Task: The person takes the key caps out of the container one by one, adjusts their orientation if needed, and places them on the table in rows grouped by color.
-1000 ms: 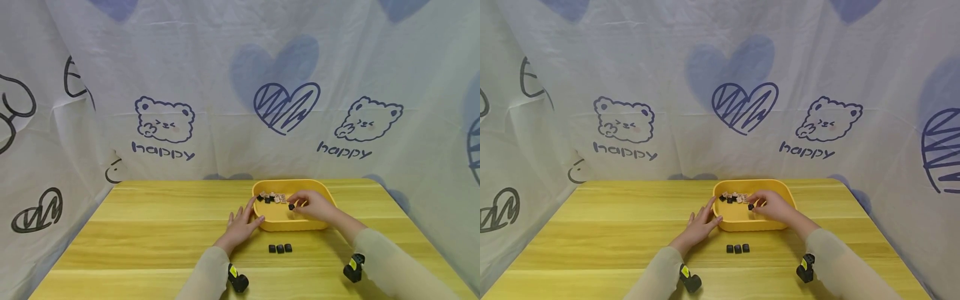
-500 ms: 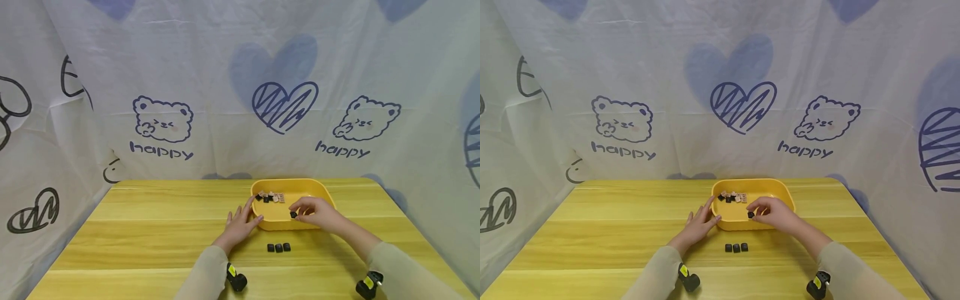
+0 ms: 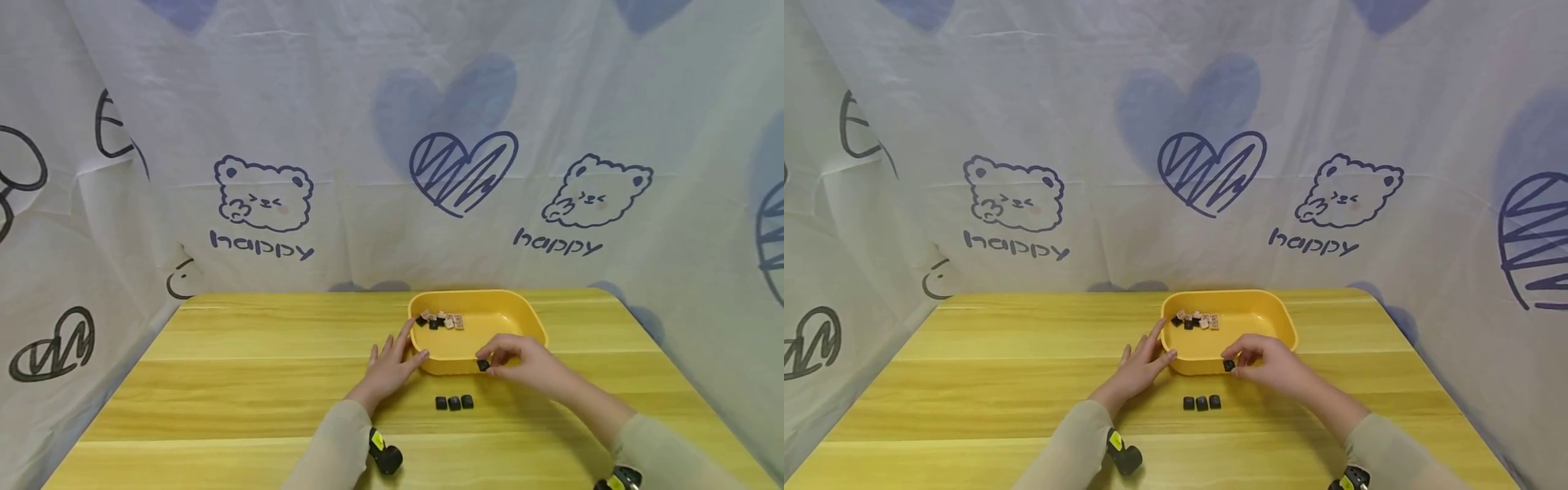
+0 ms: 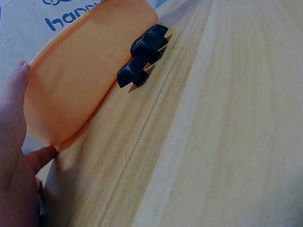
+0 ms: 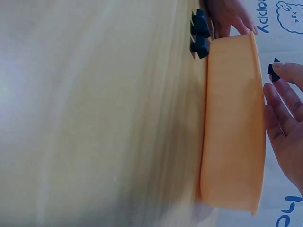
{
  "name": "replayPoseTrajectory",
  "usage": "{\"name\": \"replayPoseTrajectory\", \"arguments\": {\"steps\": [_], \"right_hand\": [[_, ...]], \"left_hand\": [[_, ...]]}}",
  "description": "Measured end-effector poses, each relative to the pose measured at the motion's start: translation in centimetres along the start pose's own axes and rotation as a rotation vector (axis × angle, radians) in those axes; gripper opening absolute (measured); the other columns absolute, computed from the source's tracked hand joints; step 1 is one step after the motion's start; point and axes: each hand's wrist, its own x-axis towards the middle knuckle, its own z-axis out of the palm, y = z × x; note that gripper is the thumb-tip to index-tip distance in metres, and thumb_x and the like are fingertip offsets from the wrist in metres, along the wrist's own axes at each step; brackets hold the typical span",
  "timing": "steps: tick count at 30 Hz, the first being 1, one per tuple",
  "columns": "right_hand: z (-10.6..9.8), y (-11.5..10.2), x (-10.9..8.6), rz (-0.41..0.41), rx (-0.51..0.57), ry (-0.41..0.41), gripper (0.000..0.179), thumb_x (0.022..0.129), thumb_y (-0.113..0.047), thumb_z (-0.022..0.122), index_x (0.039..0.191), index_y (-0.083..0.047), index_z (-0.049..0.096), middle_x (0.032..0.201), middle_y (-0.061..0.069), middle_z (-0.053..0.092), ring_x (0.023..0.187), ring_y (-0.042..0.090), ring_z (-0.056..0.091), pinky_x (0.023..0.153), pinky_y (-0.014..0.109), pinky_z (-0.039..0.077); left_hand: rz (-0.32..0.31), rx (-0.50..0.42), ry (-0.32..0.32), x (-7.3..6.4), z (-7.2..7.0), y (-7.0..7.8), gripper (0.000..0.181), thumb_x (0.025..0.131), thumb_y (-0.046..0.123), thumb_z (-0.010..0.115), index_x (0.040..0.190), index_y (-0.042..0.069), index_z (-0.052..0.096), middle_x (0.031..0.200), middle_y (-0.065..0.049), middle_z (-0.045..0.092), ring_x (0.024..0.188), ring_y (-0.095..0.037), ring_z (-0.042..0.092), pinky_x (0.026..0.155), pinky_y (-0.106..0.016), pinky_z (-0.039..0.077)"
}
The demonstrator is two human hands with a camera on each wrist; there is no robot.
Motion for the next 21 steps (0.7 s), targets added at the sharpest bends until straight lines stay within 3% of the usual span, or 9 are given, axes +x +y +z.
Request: {"name": "replayPoseTrajectory", "arguments": {"steps": [11, 21], "right_hand": [[1.7, 1.2, -1.2, -0.010, 0.019, -0.098, 0.024, 0.086, -0.003, 0.072, 0.110, -0.001, 0.069, 0.095, 0.001, 0.065, 0.082, 0.013, 0.059, 0.072, 0.029, 0.054], [3.2, 2.4, -1.7, 0.071, -0.007, -0.071, 0.026, 0.080, -0.003, 0.075, 0.106, -0.004, 0.071, 0.094, 0.000, 0.065, 0.081, 0.012, 0.057, 0.070, 0.026, 0.051]], "left_hand": [[-0.003, 0.009, 0.003, -0.1, -0.2, 0.2, 0.073, 0.099, 0.053, 0.048, 0.158, 0.032, 0.010, 0.154, -0.007, 0.034, 0.146, -0.039, 0.011, 0.114, -0.056, -0.007], [0.001, 0.005, 0.004, 0.0, 0.0, -0.1, 0.074, 0.099, 0.054, 0.047, 0.158, 0.034, 0.008, 0.154, -0.007, 0.034, 0.146, -0.039, 0.011, 0.114, -0.056, -0.007]]}}
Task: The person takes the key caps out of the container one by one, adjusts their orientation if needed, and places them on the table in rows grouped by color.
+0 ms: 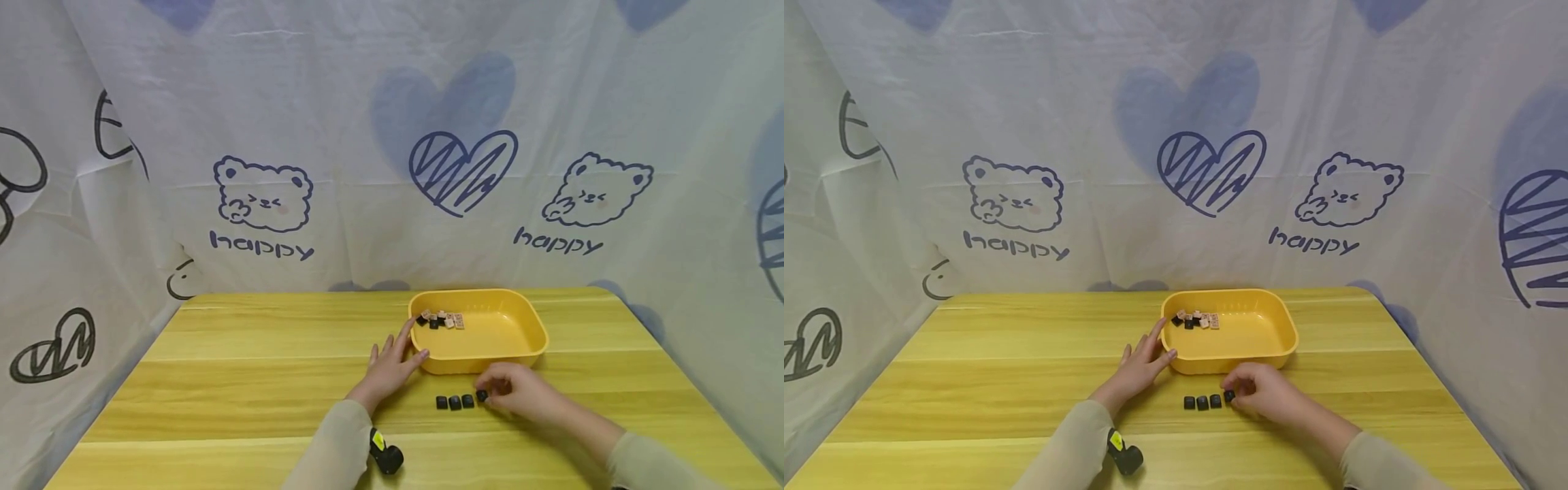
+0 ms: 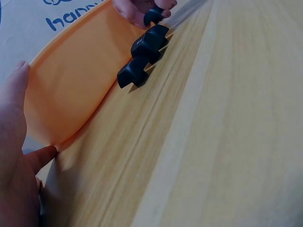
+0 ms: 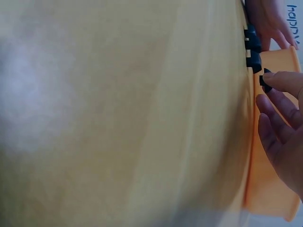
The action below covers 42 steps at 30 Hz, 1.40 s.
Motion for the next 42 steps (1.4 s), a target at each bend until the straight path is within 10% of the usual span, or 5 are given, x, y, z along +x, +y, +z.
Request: {"name": "replayPoseTrajectory", "arguments": {"steps": [42], "right_hand": [[0.66, 0.69, 0.37, 0.036, 0.005, -0.003, 0.026, 0.079, -0.004, 0.079, 0.104, -0.006, 0.071, 0.093, 0.001, 0.067, 0.076, 0.010, 0.057, 0.068, 0.026, 0.052]], "left_hand": [[-0.009, 0.024, 0.002, 0.13, 0.12, -0.16, 0.074, 0.099, 0.054, 0.047, 0.158, 0.035, 0.006, 0.154, -0.005, 0.034, 0.146, -0.038, 0.010, 0.114, -0.054, -0.008]]}}
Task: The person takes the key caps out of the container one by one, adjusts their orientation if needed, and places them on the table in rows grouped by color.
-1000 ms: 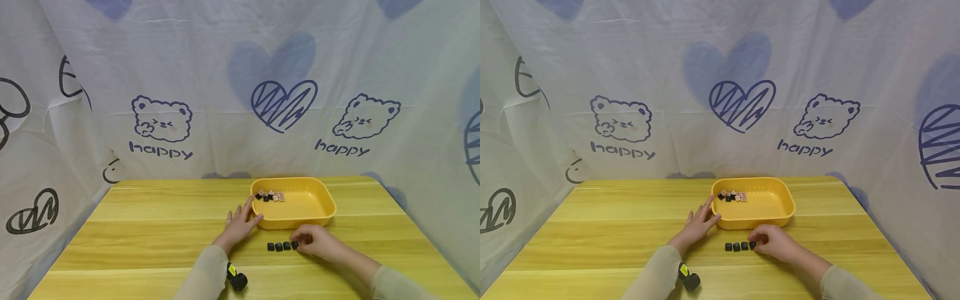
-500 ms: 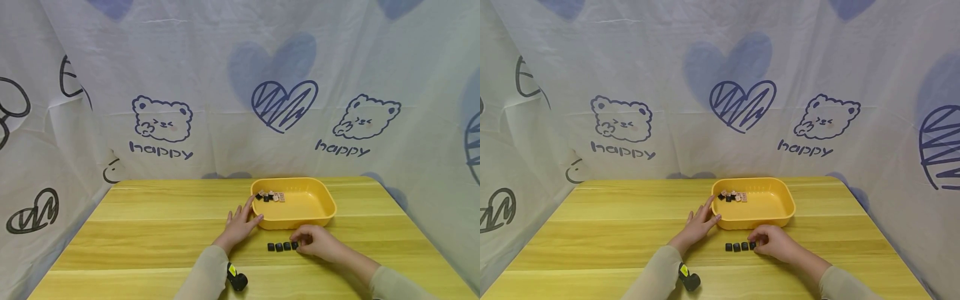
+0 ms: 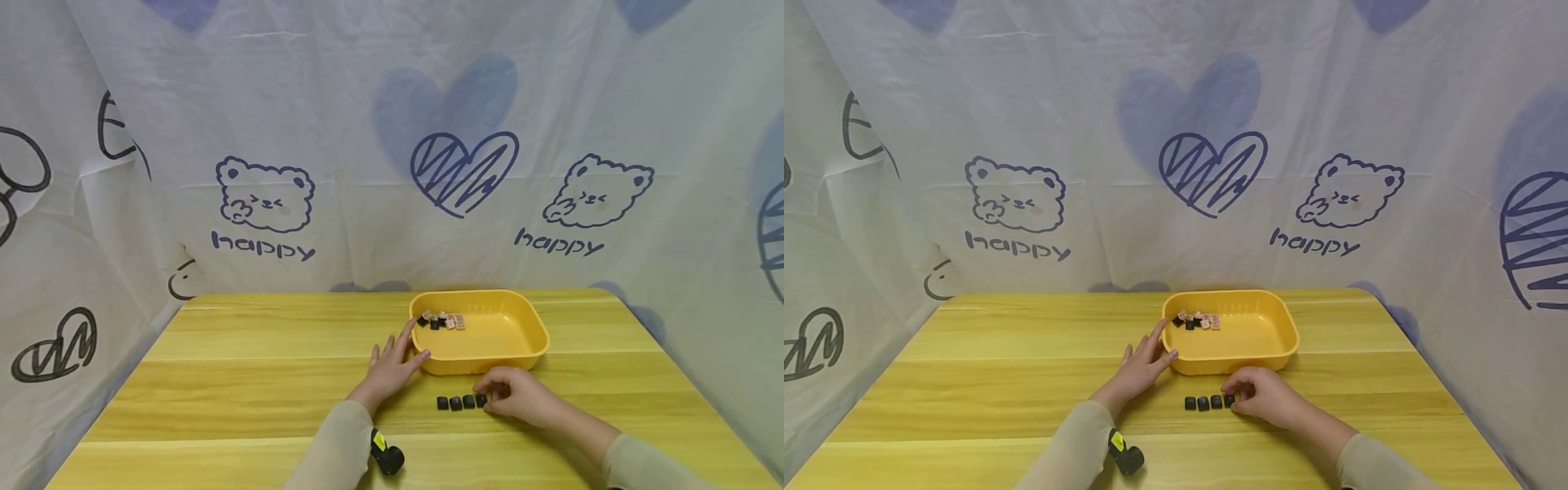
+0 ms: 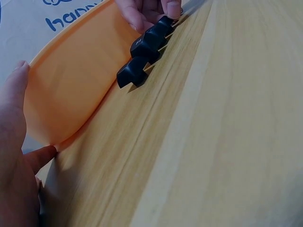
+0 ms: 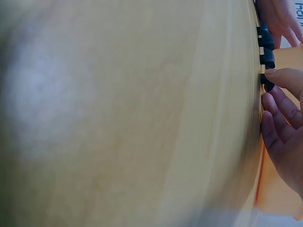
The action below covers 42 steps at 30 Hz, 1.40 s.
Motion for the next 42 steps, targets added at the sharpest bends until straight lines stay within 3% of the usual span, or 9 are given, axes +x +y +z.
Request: {"name": "replayPoseTrajectory", "arguments": {"steps": [13, 24, 34, 42], "right_hand": [[-0.6, -0.7, -0.1, -0.034, 0.027, 0.025, 0.028, 0.078, -0.003, 0.078, 0.105, -0.003, 0.070, 0.093, 0.005, 0.067, 0.078, 0.012, 0.058, 0.068, 0.027, 0.053], [-1.7, -4.1, 0.1, -0.078, 0.014, 0.052, 0.023, 0.082, -0.005, 0.076, 0.104, -0.003, 0.071, 0.095, 0.013, 0.067, 0.079, 0.013, 0.059, 0.069, 0.029, 0.053], [-3.0, -5.8, 2.4, -0.084, -0.060, 0.127, 0.020, 0.085, -0.005, 0.075, 0.103, -0.011, 0.073, 0.100, 0.007, 0.069, 0.081, 0.015, 0.060, 0.073, 0.031, 0.053], [-3.4, -6.2, 4.9, -0.051, -0.100, 0.123, 0.020, 0.086, -0.010, 0.075, 0.105, -0.013, 0.073, 0.099, 0.001, 0.069, 0.083, 0.017, 0.060, 0.073, 0.032, 0.053]], "left_hand": [[0.003, 0.002, 0.003, -0.1, -0.2, -0.1, 0.074, 0.099, 0.054, 0.047, 0.158, 0.034, 0.007, 0.154, -0.007, 0.033, 0.146, -0.040, 0.011, 0.114, -0.055, -0.007], [0.016, -0.017, 0.004, -0.3, -0.2, 0.3, 0.074, 0.099, 0.054, 0.047, 0.158, 0.030, 0.010, 0.153, -0.008, 0.037, 0.145, -0.040, 0.011, 0.114, -0.056, -0.006], [0.010, -0.015, 0.006, -0.3, -0.2, 0.4, 0.074, 0.098, 0.055, 0.047, 0.158, 0.031, 0.010, 0.153, -0.008, 0.036, 0.145, -0.040, 0.011, 0.114, -0.055, -0.006], [-0.001, -0.030, 0.007, -0.2, -0.1, 0.2, 0.074, 0.098, 0.054, 0.048, 0.158, 0.032, 0.010, 0.154, -0.007, 0.035, 0.146, -0.039, 0.011, 0.114, -0.055, -0.007]]}}
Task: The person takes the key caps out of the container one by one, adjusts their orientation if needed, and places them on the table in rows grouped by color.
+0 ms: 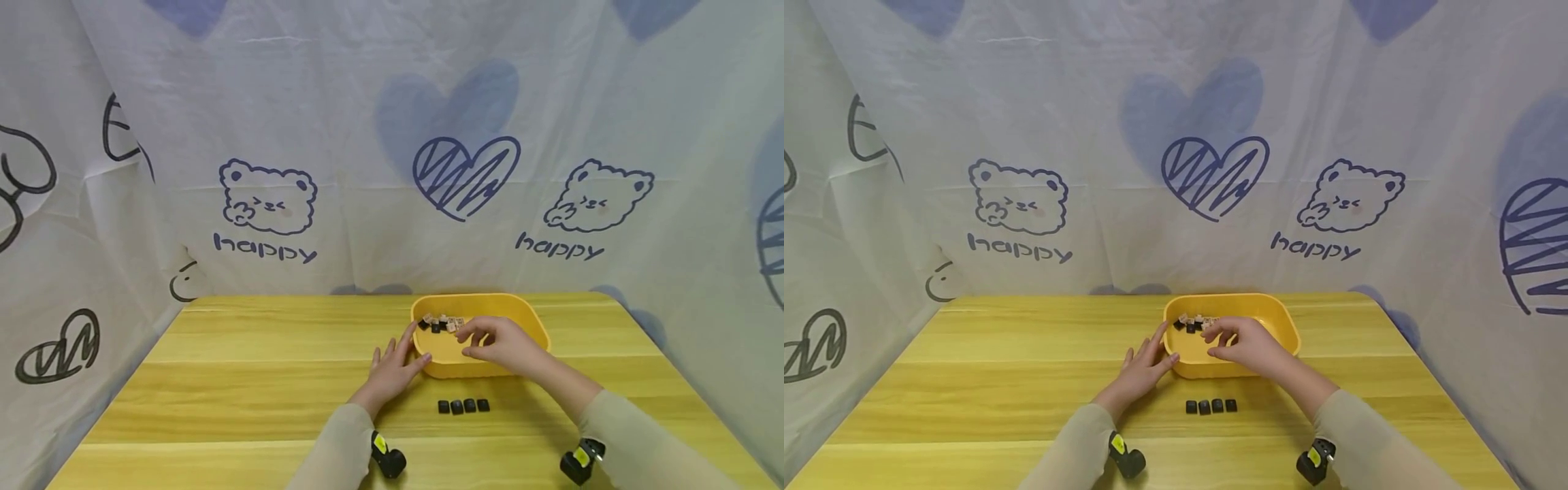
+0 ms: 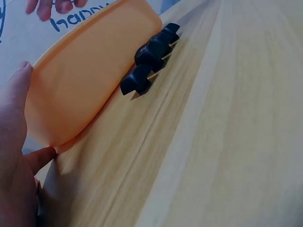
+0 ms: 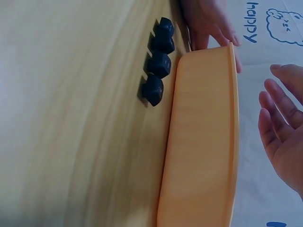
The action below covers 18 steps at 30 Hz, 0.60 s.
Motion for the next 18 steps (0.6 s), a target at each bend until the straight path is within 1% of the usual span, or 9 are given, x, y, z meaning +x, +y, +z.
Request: {"name": "replayPoseTrajectory", "arguments": {"steps": [4, 7, 10, 13, 18], "right_hand": [[0.2, 0.0, 1.1, 0.031, 0.008, -0.028, 0.019, 0.087, -0.011, 0.074, 0.106, -0.012, 0.073, 0.102, 0.004, 0.069, 0.085, 0.018, 0.059, 0.073, 0.033, 0.053], [0.4, 0.3, 1.9, 0.047, 0.015, -0.029, 0.020, 0.086, -0.011, 0.075, 0.106, -0.011, 0.073, 0.104, 0.007, 0.069, 0.086, 0.018, 0.059, 0.071, 0.033, 0.053], [0.6, 0.7, 2.8, 0.057, 0.004, -0.022, 0.023, 0.085, -0.011, 0.076, 0.107, -0.008, 0.073, 0.102, 0.005, 0.070, 0.085, 0.018, 0.059, 0.068, 0.031, 0.053], [0.8, 1.2, 3.7, 0.064, -0.015, -0.024, 0.026, 0.085, -0.011, 0.076, 0.110, -0.004, 0.072, 0.101, 0.005, 0.071, 0.084, 0.017, 0.060, 0.070, 0.031, 0.052], [1.4, 2.1, 5.2, 0.086, -0.035, -0.044, 0.029, 0.086, -0.008, 0.075, 0.114, -0.002, 0.071, 0.102, 0.011, 0.070, 0.084, 0.017, 0.060, 0.073, 0.032, 0.052]], "left_hand": [[-0.002, 0.007, -0.003, 0.1, 0.1, -0.2, 0.074, 0.098, 0.055, 0.048, 0.158, 0.033, 0.010, 0.154, -0.006, 0.035, 0.146, -0.039, 0.012, 0.114, -0.056, -0.006], [0.000, 0.016, -0.003, 0.2, 0.1, -0.2, 0.074, 0.098, 0.056, 0.047, 0.158, 0.033, 0.010, 0.154, -0.006, 0.035, 0.145, -0.039, 0.012, 0.114, -0.056, -0.006], [0.001, 0.014, -0.003, 0.2, 0.1, -0.1, 0.075, 0.098, 0.056, 0.047, 0.158, 0.033, 0.010, 0.155, -0.007, 0.035, 0.145, -0.039, 0.012, 0.114, -0.057, -0.005], [-0.001, 0.008, -0.011, 0.1, 0.0, 0.0, 0.075, 0.098, 0.056, 0.047, 0.158, 0.032, 0.010, 0.155, -0.006, 0.034, 0.145, -0.040, 0.011, 0.114, -0.056, -0.006], [0.005, -0.002, -0.009, 0.0, -0.1, 0.0, 0.074, 0.098, 0.055, 0.047, 0.158, 0.031, 0.010, 0.155, -0.005, 0.034, 0.145, -0.040, 0.011, 0.114, -0.057, -0.006]]}}
